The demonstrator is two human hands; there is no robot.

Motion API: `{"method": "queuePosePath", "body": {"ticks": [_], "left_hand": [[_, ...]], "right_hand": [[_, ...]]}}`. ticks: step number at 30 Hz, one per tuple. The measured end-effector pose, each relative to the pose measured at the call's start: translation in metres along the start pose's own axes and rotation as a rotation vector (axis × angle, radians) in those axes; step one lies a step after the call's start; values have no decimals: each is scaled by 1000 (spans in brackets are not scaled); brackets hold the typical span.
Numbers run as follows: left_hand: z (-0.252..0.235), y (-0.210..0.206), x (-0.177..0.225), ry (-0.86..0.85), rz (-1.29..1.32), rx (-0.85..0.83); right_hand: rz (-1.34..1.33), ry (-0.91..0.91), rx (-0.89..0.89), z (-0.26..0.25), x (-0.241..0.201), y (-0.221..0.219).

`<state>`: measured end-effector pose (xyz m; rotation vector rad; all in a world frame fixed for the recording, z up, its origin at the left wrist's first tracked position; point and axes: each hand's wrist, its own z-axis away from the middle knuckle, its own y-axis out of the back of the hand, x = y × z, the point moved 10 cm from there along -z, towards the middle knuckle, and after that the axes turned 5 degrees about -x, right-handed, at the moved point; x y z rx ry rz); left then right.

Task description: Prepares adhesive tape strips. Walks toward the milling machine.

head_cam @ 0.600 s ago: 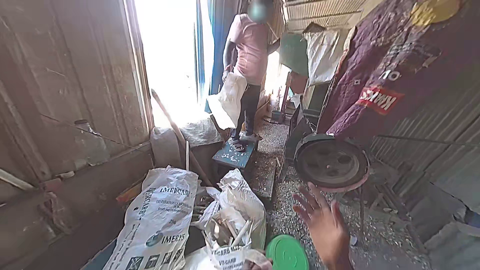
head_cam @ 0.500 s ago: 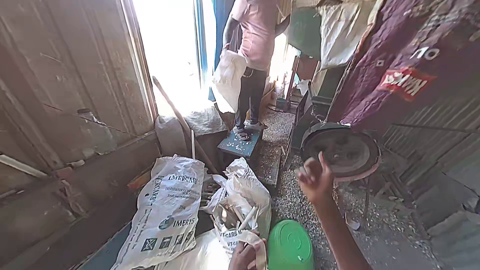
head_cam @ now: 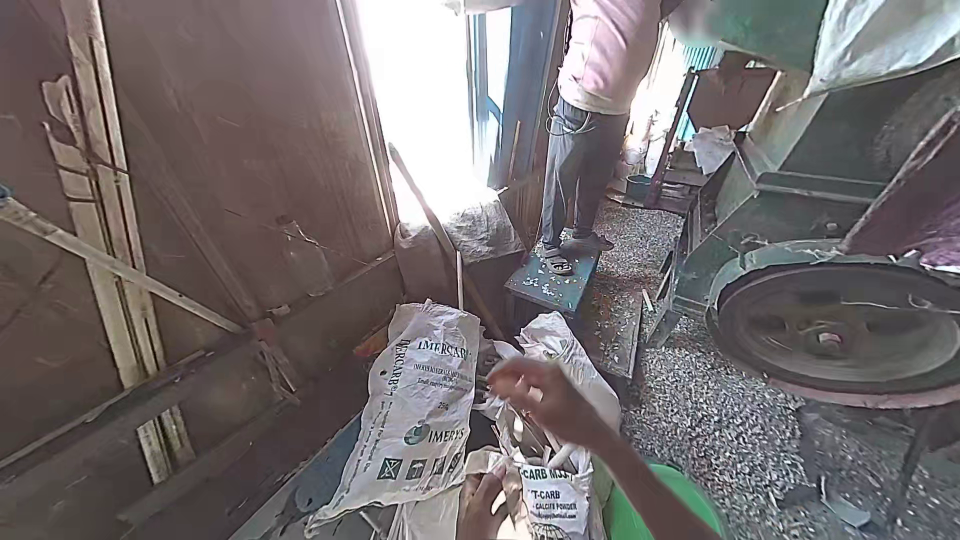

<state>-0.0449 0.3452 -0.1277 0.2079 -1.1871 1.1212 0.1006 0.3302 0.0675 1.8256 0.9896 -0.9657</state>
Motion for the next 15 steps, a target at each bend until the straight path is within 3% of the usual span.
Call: {"method": "queuePosePath", "body": {"ticks": [2,4,9,12,15], "left_hand": [[-10,-2,10,-144,14,-38],[-18,-4,9,-226,28,-50],[-13,-38,-34,72,1,-24],[-7,-60,-47,92,-90,-118],[0,-90,-57,86,-149,-255]], "right_hand": [[209,27,-186,33,32,-62],[261,27,-113,62,60,-80],[383,-112,194,118,74,-39],[598,-167,299,157,69,-24],[736,-171,532,194,58,-9]]}}
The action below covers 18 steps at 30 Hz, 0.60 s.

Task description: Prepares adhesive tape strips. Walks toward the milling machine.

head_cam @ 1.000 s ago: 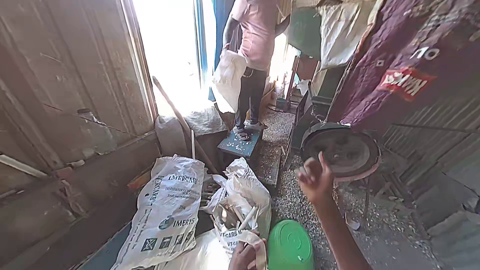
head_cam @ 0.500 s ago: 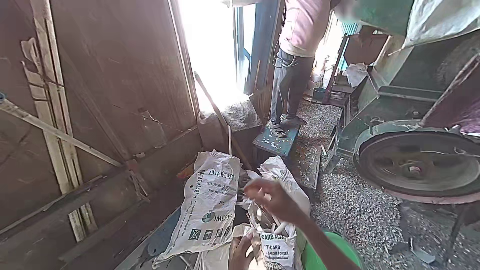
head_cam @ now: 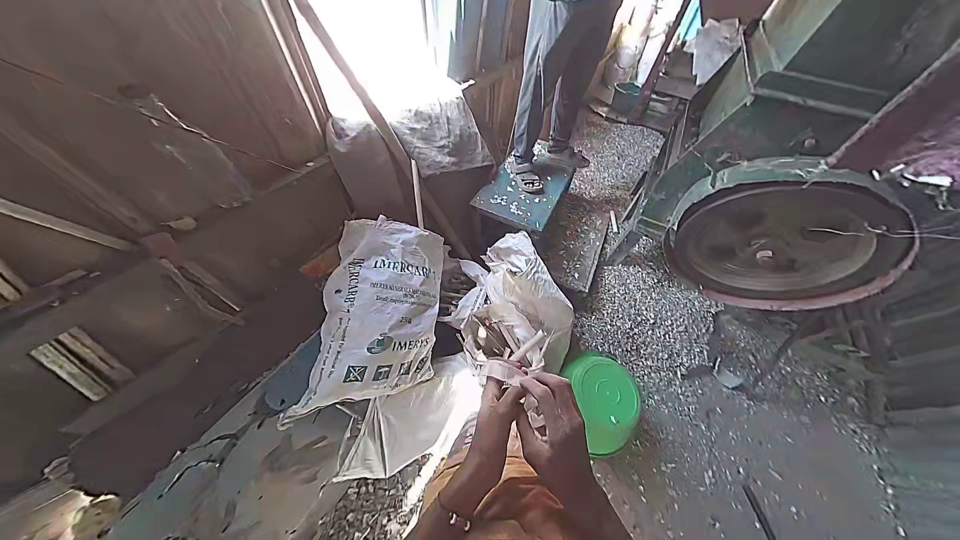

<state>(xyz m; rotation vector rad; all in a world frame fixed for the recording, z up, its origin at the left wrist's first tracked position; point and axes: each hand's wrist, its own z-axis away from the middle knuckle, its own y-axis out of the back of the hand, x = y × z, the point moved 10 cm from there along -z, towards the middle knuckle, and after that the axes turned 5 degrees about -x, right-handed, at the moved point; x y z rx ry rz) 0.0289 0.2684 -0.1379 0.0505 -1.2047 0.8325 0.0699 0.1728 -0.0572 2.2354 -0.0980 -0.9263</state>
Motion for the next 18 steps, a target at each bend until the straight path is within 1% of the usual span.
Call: {"method": "queuePosePath", "body": {"ticks": [2,5,8,10,12,14,16,18], "left_hand": [[6,-19,-15,50,-25,-63],[23,-37,-29,103,-62,-108],[32,-50,-26,55,-96,-166],[36,-57,-22,3,-128,-196],[41,-60,-22,-12,-158,-216],[45,-64,-28,14,-135,-253],[51,-69,-36,80,-44,-313],[57,-73,-43,132,2,-348]], "right_hand": [[16,-57,97,13,7,18],[10,-114,134,31,14,39],[-16,-139,127,42,21,57],[-83,-148,121,47,23,65],[-208,-202,126,52,29,71],[-394,-349,112,58,43,77],[-584,-514,88,61,56,82],[-731,-598,71,63,63,85]]}}
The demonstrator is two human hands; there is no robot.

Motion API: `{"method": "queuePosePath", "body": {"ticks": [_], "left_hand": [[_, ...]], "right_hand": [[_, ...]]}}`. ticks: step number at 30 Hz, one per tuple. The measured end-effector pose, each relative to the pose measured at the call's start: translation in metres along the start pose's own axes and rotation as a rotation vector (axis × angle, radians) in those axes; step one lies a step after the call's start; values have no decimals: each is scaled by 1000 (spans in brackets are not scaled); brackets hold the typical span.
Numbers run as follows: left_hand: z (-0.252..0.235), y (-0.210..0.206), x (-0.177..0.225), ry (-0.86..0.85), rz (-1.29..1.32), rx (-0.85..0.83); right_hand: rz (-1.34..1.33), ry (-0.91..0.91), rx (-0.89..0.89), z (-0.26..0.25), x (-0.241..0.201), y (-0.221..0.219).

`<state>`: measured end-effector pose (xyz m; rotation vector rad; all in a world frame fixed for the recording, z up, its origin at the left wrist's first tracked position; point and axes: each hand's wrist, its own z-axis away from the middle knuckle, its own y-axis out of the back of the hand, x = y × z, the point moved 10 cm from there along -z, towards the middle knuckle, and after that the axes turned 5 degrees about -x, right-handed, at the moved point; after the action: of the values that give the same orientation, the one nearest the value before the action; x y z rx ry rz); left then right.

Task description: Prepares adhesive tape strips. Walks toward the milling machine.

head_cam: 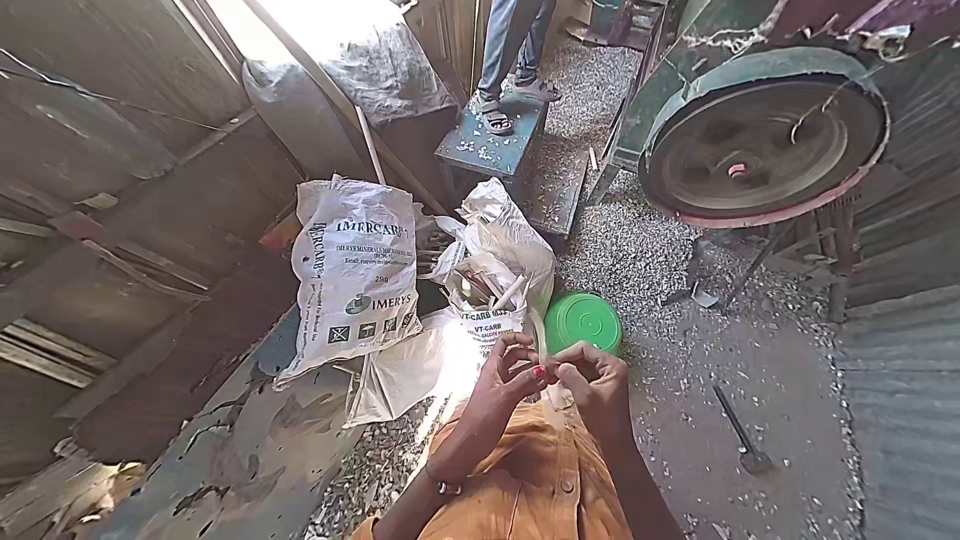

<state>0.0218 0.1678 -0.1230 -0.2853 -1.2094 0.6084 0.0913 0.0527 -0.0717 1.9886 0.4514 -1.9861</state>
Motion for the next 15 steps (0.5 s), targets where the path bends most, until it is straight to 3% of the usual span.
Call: {"method": "queuePosePath", "body": {"ticks": [5,10,15], "left_hand": [[7,0,13,-137,-88,28],[12,5,24,-198,-185,156],[11,7,21,-186,-188,206]], "right_hand": [[-43,-2,-48,2,-4,-1],[259,313,-50,11,-22,-10],[498,488,-17,29,-36,-21]]}}
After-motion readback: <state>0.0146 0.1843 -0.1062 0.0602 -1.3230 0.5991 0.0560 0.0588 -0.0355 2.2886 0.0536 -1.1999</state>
